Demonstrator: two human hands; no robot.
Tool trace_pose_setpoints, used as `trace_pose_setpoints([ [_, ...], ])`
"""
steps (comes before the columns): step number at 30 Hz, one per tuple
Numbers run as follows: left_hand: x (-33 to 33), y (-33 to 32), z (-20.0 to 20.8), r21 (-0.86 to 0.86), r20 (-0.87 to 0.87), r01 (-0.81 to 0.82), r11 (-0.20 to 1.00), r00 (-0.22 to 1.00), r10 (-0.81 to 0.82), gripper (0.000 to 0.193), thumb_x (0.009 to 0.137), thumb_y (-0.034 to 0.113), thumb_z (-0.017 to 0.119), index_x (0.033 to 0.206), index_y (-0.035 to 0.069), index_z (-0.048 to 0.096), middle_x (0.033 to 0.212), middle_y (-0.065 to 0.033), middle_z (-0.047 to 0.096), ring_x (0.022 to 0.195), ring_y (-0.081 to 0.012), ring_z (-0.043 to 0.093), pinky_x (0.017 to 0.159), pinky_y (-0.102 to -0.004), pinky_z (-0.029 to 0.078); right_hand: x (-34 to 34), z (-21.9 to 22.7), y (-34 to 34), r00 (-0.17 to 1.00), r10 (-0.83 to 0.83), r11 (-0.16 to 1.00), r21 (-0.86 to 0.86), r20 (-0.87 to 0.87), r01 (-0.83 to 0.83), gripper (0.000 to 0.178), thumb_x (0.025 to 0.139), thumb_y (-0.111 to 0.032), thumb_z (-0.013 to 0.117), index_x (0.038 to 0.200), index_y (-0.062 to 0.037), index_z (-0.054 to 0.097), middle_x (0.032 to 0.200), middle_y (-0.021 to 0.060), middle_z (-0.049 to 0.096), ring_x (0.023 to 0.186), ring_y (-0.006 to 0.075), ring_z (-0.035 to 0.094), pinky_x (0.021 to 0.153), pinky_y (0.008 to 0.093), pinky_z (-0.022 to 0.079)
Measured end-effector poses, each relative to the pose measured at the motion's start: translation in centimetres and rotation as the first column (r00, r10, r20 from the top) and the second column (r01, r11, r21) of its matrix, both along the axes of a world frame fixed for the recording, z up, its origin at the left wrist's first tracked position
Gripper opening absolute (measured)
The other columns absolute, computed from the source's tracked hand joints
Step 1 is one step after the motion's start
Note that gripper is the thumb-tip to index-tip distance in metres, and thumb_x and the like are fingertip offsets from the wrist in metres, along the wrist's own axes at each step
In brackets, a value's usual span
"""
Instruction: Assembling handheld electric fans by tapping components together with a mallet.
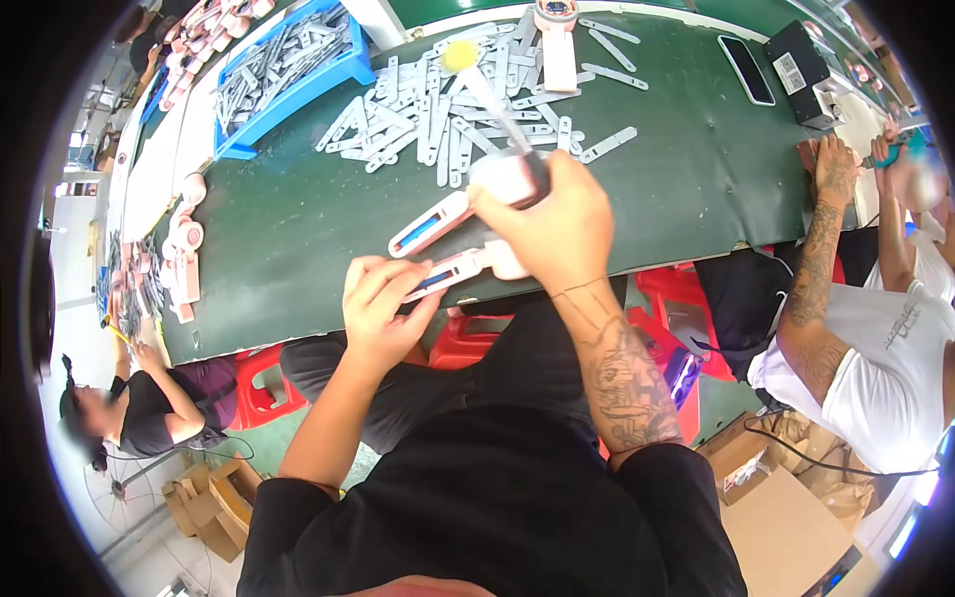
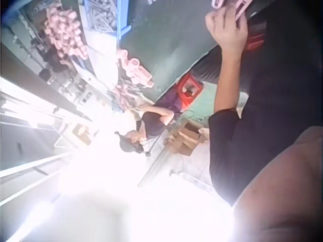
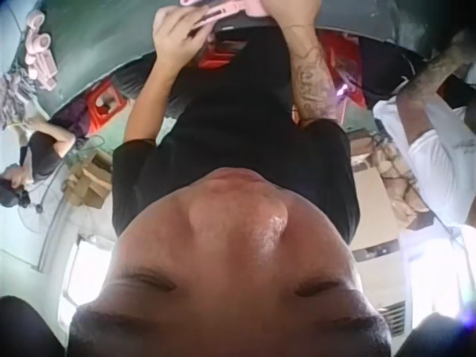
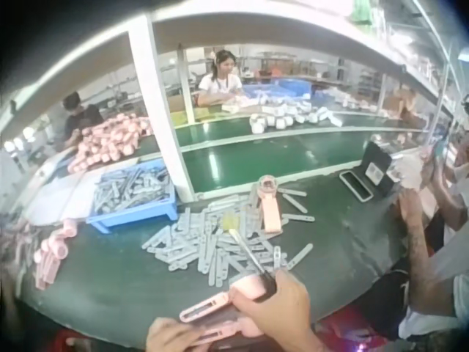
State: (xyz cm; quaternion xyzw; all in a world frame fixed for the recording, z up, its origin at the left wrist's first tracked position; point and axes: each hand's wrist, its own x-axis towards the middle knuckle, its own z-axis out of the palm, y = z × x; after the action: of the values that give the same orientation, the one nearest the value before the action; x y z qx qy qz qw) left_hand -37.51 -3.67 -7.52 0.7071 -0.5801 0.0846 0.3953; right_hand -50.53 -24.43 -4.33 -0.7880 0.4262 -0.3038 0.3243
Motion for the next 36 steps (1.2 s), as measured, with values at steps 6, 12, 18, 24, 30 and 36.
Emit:
trace_pose_setpoints([
  [6, 0.8, 1.7, -0.6, 0.029, 0.048, -0.141, 0.990, 0.989, 0.139, 0.043, 0.067, 0.017, 0.099, 0.107, 0.016, 0.083, 0.100, 0.0037, 0.071, 0.099, -0.0253, 0.063, 0.086, -0.0412, 0.048, 0.4, -0.1, 0.6, 0.980, 0.182, 0.962, 0.223, -0.081, -0.160, 0.068, 0.070, -0.052, 0.104, 0.093, 0.0004, 0.067, 0.077, 0.0053, 0.065, 0.068, 0.0145, 0.059, 0.064, 0.0346, 0.054],
  [12, 4.2, 0.5, 1.6, -0.001, -0.041, -0.120, 0.993, 0.992, 0.120, 0.024, 0.084, 0.009, 0.088, 0.106, 0.006, 0.079, 0.103, -0.0104, 0.073, 0.101, -0.0311, 0.068, 0.090, -0.0427, 0.052, -4.6, -1.4, -2.4, 0.998, -0.011, 0.976, 0.220, 0.063, -0.003, 0.036, 0.090, -0.030, 0.093, 0.103, -0.0014, 0.074, 0.071, -0.0085, 0.052, 0.064, 0.0036, 0.041, 0.057, 0.0253, 0.036],
  [18, 14.8, -7.6, 1.5, 0.108, 0.068, -0.164, 0.981, 0.985, 0.157, 0.007, 0.094, 0.008, 0.077, 0.099, 0.007, 0.081, 0.098, -0.0115, 0.079, 0.095, -0.0350, 0.072, 0.090, -0.0470, 0.057, -6.5, -2.8, -1.2, 0.979, -0.026, 0.960, 0.277, 0.204, -0.032, 0.022, 0.097, -0.020, 0.087, 0.095, -0.0035, 0.072, 0.067, -0.0115, 0.040, 0.062, 0.0008, 0.037, 0.057, 0.0246, 0.029],
  [24, 15.7, -15.6, 4.9, 0.764, 0.008, -0.409, 0.499, 0.779, 0.627, 0.056, 0.091, 0.064, 0.077, 0.113, 0.013, 0.084, 0.121, -0.0166, 0.081, 0.116, -0.0332, 0.078, 0.099, -0.0443, 0.061, -6.5, -4.1, -0.7, 0.989, -0.010, 0.956, 0.293, 0.150, -0.035, 0.023, 0.098, -0.020, 0.086, 0.093, -0.0036, 0.070, 0.065, -0.0098, 0.040, 0.061, 0.0022, 0.036, 0.055, 0.0264, 0.031],
  [30, 16.8, -14.9, 2.4, 0.756, -0.150, -0.375, 0.536, 0.699, 0.699, 0.047, 0.088, 0.053, 0.086, 0.109, 0.012, 0.082, 0.114, -0.0145, 0.083, 0.112, -0.0306, 0.079, 0.100, -0.0429, 0.061, -6.5, -3.7, 0.3, 0.986, 0.007, 0.946, 0.319, 0.169, -0.061, 0.021, 0.096, -0.019, 0.087, 0.098, -0.0033, 0.073, 0.065, -0.0103, 0.042, 0.060, 0.0021, 0.037, 0.055, 0.0254, 0.031],
  [36, 16.1, -11.7, 3.4, 0.599, -0.263, -0.398, 0.695, 0.722, 0.640, 0.032, 0.087, 0.038, 0.089, 0.099, 0.009, 0.081, 0.102, -0.0141, 0.082, 0.100, -0.0288, 0.079, 0.091, -0.0412, 0.061, -4.3, -0.6, 4.6, 0.991, 0.080, 0.913, 0.392, 0.106, -0.115, 0.050, 0.083, -0.028, 0.098, 0.117, -0.0002, 0.073, 0.071, -0.0083, 0.056, 0.065, 0.0018, 0.046, 0.058, 0.0234, 0.040],
])
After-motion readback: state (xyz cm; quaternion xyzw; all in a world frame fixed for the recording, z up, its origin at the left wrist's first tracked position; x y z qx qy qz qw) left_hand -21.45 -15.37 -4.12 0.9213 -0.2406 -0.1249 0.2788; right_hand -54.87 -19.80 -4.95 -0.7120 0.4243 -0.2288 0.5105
